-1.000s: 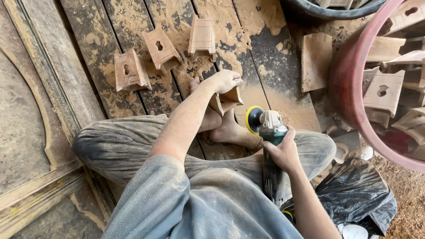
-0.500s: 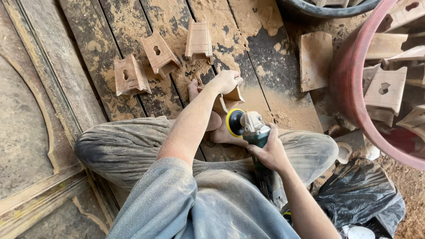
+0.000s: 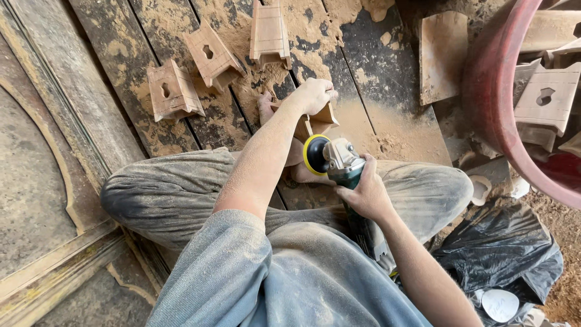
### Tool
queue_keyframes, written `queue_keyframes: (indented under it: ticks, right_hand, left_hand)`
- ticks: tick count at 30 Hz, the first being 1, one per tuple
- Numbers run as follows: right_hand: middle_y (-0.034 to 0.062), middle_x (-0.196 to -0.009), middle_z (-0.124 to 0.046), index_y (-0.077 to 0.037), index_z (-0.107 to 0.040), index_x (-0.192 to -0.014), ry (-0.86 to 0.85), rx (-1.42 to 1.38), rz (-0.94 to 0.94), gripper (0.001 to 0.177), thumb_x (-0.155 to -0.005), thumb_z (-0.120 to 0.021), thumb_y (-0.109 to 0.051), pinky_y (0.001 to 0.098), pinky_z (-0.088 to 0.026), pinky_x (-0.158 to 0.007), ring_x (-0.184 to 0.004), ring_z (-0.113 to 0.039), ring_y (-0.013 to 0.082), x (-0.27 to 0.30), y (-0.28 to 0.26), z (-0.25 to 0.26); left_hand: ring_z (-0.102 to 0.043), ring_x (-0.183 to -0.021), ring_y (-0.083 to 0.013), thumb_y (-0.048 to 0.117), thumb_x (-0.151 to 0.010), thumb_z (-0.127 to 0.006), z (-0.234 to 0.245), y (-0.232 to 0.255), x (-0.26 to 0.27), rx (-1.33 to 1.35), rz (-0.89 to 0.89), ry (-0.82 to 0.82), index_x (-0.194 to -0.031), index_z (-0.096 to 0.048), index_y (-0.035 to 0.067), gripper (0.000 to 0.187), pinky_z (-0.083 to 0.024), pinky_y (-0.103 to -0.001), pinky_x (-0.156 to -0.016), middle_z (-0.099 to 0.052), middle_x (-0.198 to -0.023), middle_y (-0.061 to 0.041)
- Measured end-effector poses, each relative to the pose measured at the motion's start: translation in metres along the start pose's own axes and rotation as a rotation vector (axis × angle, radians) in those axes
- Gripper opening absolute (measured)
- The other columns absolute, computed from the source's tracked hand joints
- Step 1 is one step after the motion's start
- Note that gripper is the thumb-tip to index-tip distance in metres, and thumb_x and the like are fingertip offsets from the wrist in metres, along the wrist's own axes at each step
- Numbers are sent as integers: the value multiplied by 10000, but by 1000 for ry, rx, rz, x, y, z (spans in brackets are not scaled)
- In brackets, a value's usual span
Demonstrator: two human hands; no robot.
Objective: The person sits on the floor and uses an angle grinder with a sanding disc to smooth the edges and surfaces of small wooden pieces. They hold each piece with one hand and grind it with the other, occasionally repositioning the piece to access different sides.
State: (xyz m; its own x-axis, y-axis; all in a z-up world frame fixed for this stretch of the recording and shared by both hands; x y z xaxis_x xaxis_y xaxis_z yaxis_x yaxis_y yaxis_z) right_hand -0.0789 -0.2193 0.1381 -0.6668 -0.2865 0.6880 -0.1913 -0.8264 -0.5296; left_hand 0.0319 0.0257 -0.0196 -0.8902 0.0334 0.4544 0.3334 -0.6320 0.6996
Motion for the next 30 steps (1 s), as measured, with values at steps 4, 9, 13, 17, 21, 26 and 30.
queue_keyframes:
  ticks: [4,9,13,17,21,26,30]
  right_hand:
    - [371,-1149,-642,-132,-274,-1426,13,6,-29,906,-737,-830,-324,599,-479,-1016,-1180,-606,523,-3,8,-3]
    - [360,-1124,-655,-117,-288,-1415,68,0,-27,878,-738,-815,-306,608,-495,-979,-1158,-621,519,-10,18,-3]
    - [387,-1134,-649,-105,-293,-1427,61,47,-49,859,-753,-794,-288,620,-486,-997,-1167,-615,527,10,11,9]
    - [363,-1142,-649,-130,-287,-1433,54,23,-50,891,-738,-805,-336,602,-491,-997,-1172,-613,517,12,4,8]
    - [357,-1146,-649,-127,-293,-1417,10,15,-28,879,-742,-816,-334,596,-494,-1003,-1180,-612,509,6,-3,-1]
    - [356,-1155,-642,-135,-277,-1411,3,48,-37,886,-748,-826,-343,602,-486,-1017,-1191,-604,508,2,2,-2]
    - [357,-1145,-645,-129,-274,-1411,-2,64,-52,888,-752,-824,-356,605,-487,-1005,-1184,-607,515,-1,5,-4]
  left_hand:
    - [-709,-1044,-368,377,-950,-576,-2,-2,1,17,-2,3,-901,-748,183,264,-566,-443,-883,-742,-961,-185]
    - [-714,-1022,-358,366,-949,-575,1,4,9,23,-17,26,-879,-741,181,258,-566,-442,-873,-742,-932,-175]
    - [-674,-1058,-416,380,-954,-540,2,6,26,48,-39,51,-904,-701,113,316,-540,-507,-901,-704,-983,-244]
    - [-692,-1034,-393,393,-959,-516,-9,1,12,20,-69,50,-883,-703,153,314,-557,-476,-877,-725,-958,-197]
    - [-703,-1028,-366,397,-951,-515,-8,-1,10,-10,-68,74,-874,-716,183,303,-561,-469,-883,-742,-941,-165]
    - [-697,-1027,-395,384,-943,-531,-8,2,6,-27,-97,63,-883,-719,166,294,-551,-491,-882,-736,-947,-199]
    - [-694,-1017,-413,382,-941,-557,-13,-4,2,-8,-100,61,-881,-721,151,289,-550,-505,-855,-730,-935,-215]
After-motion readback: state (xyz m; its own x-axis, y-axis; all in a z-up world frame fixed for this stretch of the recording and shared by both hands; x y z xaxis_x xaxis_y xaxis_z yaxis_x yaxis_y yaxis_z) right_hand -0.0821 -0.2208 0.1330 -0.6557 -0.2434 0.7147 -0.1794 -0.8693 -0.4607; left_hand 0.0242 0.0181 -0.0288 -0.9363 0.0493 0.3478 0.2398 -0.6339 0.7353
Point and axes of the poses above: each hand's wrist, its own x-axis away from the middle knuckle, its own z-axis out of the back of the hand, y = z × x, the point moved 1 cm from there along -x, towards the middle knuckle
